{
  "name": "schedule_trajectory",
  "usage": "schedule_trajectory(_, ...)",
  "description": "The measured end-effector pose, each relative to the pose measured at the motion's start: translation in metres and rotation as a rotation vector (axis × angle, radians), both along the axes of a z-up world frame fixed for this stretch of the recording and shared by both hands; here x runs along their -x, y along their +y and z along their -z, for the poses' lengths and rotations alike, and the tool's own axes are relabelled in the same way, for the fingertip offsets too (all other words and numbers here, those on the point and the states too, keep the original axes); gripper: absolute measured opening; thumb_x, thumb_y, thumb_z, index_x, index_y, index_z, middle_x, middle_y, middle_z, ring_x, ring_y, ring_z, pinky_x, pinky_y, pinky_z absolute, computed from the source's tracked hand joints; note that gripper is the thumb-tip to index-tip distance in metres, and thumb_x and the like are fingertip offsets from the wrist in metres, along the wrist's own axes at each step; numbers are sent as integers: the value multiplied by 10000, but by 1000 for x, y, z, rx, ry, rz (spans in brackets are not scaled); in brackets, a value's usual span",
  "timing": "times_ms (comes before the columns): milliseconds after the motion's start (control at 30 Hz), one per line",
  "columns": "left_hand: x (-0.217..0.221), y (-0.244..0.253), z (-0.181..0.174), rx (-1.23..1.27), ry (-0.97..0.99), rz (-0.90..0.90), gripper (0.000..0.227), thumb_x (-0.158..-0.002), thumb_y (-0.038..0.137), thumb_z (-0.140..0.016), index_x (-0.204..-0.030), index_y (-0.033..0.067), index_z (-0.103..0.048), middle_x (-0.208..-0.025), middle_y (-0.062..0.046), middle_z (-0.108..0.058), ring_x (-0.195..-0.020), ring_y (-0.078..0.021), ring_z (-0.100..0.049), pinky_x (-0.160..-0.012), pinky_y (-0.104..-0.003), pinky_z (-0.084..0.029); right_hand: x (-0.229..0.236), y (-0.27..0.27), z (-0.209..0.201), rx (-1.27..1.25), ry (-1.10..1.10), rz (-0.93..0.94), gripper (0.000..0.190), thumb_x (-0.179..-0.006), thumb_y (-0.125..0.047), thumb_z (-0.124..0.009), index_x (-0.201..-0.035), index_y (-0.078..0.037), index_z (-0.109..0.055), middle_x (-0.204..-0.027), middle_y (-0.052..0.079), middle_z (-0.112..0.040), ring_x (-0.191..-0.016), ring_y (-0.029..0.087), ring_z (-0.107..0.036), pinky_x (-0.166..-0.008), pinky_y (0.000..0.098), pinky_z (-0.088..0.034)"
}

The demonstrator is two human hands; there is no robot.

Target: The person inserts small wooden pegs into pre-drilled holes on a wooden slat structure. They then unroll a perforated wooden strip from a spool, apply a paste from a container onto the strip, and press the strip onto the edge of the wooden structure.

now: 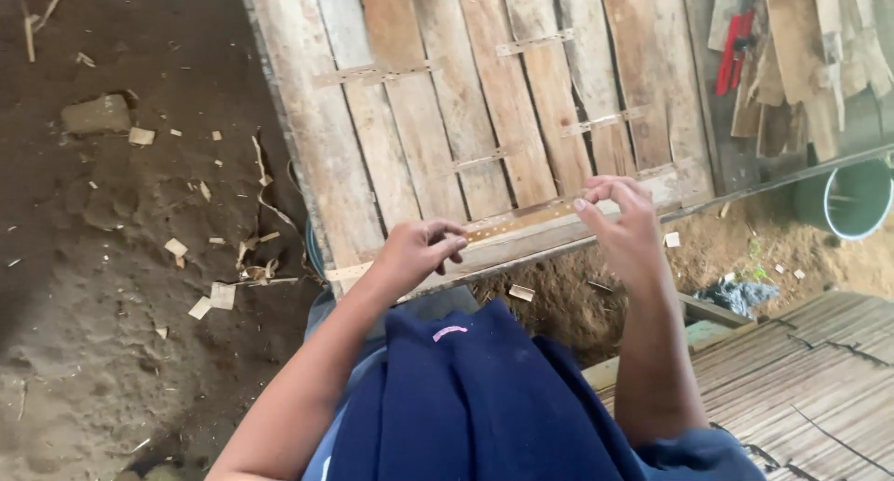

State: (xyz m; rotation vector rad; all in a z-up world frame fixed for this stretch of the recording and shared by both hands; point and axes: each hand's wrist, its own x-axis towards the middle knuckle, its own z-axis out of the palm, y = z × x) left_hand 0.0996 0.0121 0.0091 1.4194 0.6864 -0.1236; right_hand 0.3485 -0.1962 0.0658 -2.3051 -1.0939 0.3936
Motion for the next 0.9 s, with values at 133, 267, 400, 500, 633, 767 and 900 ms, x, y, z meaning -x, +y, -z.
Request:
schedule_trajectory(133,-46,-6,24,-88,130,115,269,-917,389,-647,-1147,279,-732,-751,90,-779,-570,-86,-722,-652,-226,-530,-24,-6,38,38,103,192,171,-891,-284,-822,-884,-149,-716,-1085,80,-695,-1129,289,-630,-1024,404,-446)
schedule_trajectory(267,-76,-13,58,-151,223,177,250,-940,354,-618,-1138,237,-715,-747,88,-769,-608,-103,-727,-677,-263,-532,-56,-15,97,126,82,287,208,-814,-341,-869,-874,-170,-765,-981,62,-674,-1009,262,-655,-955,376,-477)
schedule_trajectory(400,-95,-20,74,-191,270,187,218,-940,346,-620,-1100,237,-718,-706,97,-750,-591,-102,-719,-655,-266,-533,-69,-23,125,201,0,303,213,-777,-404,-879,-845,-234,-771,-937,16,-640,-960,221,-641,-969,344,-430)
schedule_trajectory(500,-103,-21,80,-216,284,203,206,-943,326,-630,-1093,219,-722,-702,91,-750,-577,-100,-719,-647,-282,-541,-67,-19,121,218,16,318,193,-809,-375,-859,-856,-210,-769,-952,44,-634,-998,269,-631,-1032,366,-386)
schedule_trajectory(633,-108,-17,68,-198,329,195,228,-948,300,-614,-1107,180,-725,-727,53,-754,-623,-146,-728,-696,-309,-542,-75,-24,148,260,35,356,203,-816,-417,-845,-861,-235,-765,-999,14,-625,-1046,271,-606,-1069,382,-365)
schedule_trajectory(767,-111,-17,68,-201,350,184,212,-926,312,-630,-1069,190,-728,-705,63,-744,-610,-137,-726,-690,-309,-541,-75,-27,159,286,40,376,215,-839,-432,-831,-883,-235,-756,-1030,-6,-595,-1091,249,-598,-1155,404,-285)
schedule_trajectory(900,-111,-19,74,-200,350,188,201,-911,331,-634,-1041,208,-726,-693,65,-738,-635,-160,-736,-696,-323,-551,-76,-32,174,279,4,390,215,-840,-431,-831,-881,-238,-747,-1047,13,-596,-1110,288,-596,-1194,482,-242)
